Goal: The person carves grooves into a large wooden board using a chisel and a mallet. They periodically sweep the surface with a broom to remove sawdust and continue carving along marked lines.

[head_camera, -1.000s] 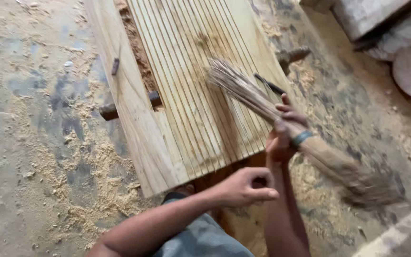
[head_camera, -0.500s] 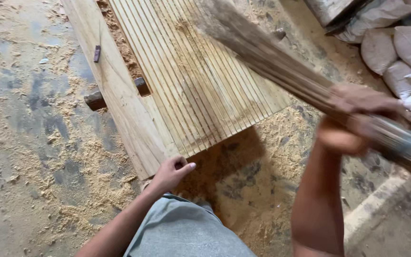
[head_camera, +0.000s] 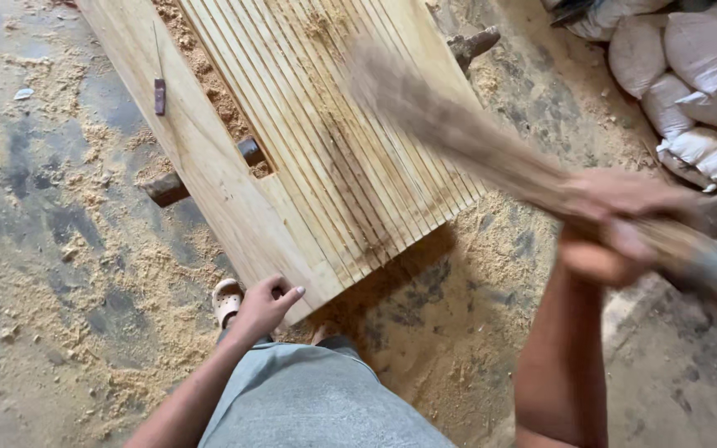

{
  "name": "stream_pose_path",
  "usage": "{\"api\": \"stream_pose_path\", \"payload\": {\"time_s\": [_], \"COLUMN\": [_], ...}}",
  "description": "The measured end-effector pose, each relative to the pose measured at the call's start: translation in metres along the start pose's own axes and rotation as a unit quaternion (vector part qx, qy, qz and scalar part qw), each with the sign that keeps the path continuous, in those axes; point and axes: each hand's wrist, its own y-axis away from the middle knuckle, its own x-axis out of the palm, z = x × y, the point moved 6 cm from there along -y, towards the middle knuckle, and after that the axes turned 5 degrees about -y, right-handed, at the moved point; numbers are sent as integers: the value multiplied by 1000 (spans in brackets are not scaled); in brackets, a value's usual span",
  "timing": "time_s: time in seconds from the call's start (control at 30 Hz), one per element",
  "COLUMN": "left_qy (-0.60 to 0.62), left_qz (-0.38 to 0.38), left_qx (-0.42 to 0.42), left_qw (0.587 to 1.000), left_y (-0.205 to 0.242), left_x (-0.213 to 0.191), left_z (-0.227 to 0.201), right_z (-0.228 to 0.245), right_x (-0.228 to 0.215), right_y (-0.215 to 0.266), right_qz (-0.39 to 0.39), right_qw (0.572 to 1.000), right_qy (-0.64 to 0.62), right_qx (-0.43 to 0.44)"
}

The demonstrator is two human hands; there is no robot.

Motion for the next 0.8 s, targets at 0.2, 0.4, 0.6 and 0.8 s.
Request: {"api": "stream_pose_path", "payload": {"time_s": [0.2,0.4,0.6,0.8], "left_qy": [-66,-75,-49,-77], "left_qz": [4,-4,21,-39], "left_qx": [1,45,7,-70], "left_qw": [998,996,999,994], "left_y": [-52,-98,-103,-84], "left_x": [-81,-126,-119,-127], "left_z": [2,-2,10,31], "right_z": [-35,-7,-136,-176], "right_x": [77,125,135,156], "right_y": [0,-62,-32,-86], "right_qz": [61,-66,72,-78], "right_qw": [833,997,806,992], "right_qy": [453,24,436,39], "right_qx": [311,-22,393,86]}}
